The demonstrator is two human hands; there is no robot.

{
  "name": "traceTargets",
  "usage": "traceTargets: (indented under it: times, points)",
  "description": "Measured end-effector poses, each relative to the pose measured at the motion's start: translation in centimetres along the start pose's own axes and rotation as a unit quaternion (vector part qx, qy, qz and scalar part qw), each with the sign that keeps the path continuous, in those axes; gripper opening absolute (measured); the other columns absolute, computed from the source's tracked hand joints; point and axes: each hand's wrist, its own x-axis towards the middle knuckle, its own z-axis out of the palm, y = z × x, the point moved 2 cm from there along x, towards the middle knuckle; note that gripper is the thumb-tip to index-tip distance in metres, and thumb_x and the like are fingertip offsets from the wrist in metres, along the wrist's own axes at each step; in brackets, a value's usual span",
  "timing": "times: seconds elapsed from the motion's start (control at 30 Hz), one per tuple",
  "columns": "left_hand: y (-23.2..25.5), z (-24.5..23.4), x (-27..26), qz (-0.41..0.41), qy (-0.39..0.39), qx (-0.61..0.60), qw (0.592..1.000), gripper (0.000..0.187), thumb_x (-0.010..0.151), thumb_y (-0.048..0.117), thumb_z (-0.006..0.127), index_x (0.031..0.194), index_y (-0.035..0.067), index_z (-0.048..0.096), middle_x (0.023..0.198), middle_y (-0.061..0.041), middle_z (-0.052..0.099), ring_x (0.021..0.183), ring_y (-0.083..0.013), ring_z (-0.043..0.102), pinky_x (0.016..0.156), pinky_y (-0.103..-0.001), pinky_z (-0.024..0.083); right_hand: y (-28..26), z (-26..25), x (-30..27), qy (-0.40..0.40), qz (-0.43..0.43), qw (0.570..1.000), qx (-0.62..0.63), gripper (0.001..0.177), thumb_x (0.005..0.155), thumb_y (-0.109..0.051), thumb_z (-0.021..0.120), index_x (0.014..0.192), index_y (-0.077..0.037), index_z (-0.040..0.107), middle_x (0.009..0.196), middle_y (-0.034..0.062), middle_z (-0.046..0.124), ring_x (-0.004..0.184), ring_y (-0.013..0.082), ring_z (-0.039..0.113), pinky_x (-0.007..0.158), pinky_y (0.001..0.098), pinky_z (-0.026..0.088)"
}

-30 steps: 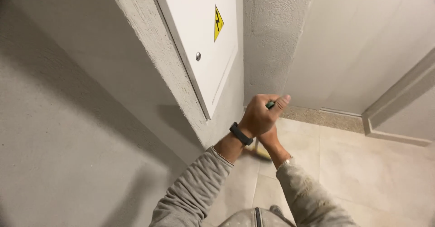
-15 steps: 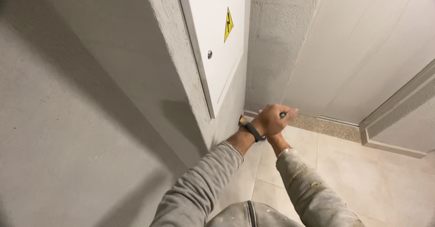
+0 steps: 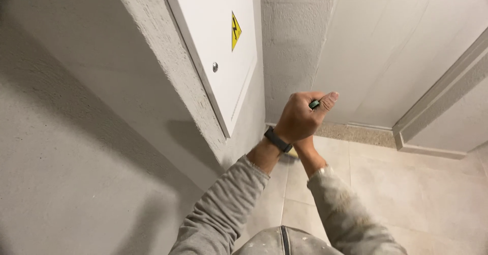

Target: The person wipes the upper corner of a wall and the surface of a metal elevator door using a broom.

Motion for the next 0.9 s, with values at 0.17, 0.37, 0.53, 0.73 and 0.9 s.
traceTargets:
  times: [0.17,0.37,0.53,0.73,0.9]
  points:
    - [-7.7,3.5,-2.2,0.008,-0.025,0.052,0.998,0.058,0.105,0.045,0.054,0.06,0.009,0.053,0.048,0.002,0.041,0.043,-0.0127,0.036,0.04,-0.033,0.029,14.2,1.9,-3.5,-0.048,0.113,0.962,0.245,0.018,0.11,-0.025,0.058,0.109,-0.007,0.057,0.096,0.003,0.057,0.086,0.0129,0.058,0.071,0.0301,0.058]
    - [-7.4,2.8,-2.1,-0.024,-0.009,0.094,0.995,0.056,0.105,0.044,0.055,0.062,0.009,0.055,0.049,0.0,0.046,0.043,-0.0144,0.041,0.041,-0.034,0.034,6.9,0.7,-4.1,-0.125,0.139,0.968,0.168,0.022,0.097,-0.018,0.069,0.109,-0.005,0.058,0.097,0.0046,0.059,0.089,0.0141,0.06,0.077,0.0345,0.059]
    - [-4.1,2.0,-0.1,-0.061,-0.012,0.089,0.994,0.054,0.104,0.044,0.054,0.064,0.008,0.059,0.049,0.0,0.049,0.043,-0.0121,0.045,0.04,-0.033,0.038,3.2,-0.7,-3.3,-0.131,0.132,0.972,0.141,0.025,0.095,-0.017,0.071,0.111,-0.002,0.057,0.103,0.0061,0.06,0.097,0.0152,0.06,0.081,0.0355,0.058]
    - [2.1,1.1,1.5,-0.069,-0.026,0.034,0.997,0.052,0.103,0.045,0.054,0.065,0.01,0.059,0.046,0.001,0.043,0.041,-0.0105,0.039,0.038,-0.033,0.033,-5.2,-3.7,-0.2,-0.114,0.074,0.984,0.112,0.026,0.096,-0.016,0.068,0.113,-0.002,0.055,0.106,0.0053,0.059,0.1,0.0152,0.059,0.084,0.0333,0.055]
    - [-1.4,1.4,0.2,-0.045,0.001,0.042,0.998,0.058,0.105,0.045,0.054,0.061,0.008,0.054,0.048,0.001,0.043,0.043,-0.0105,0.039,0.04,-0.032,0.033,-2.6,-2.3,0.6,-0.088,0.028,0.99,0.107,0.025,0.101,-0.02,0.063,0.117,-0.003,0.053,0.107,0.0032,0.056,0.099,0.0141,0.056,0.084,0.0329,0.052]
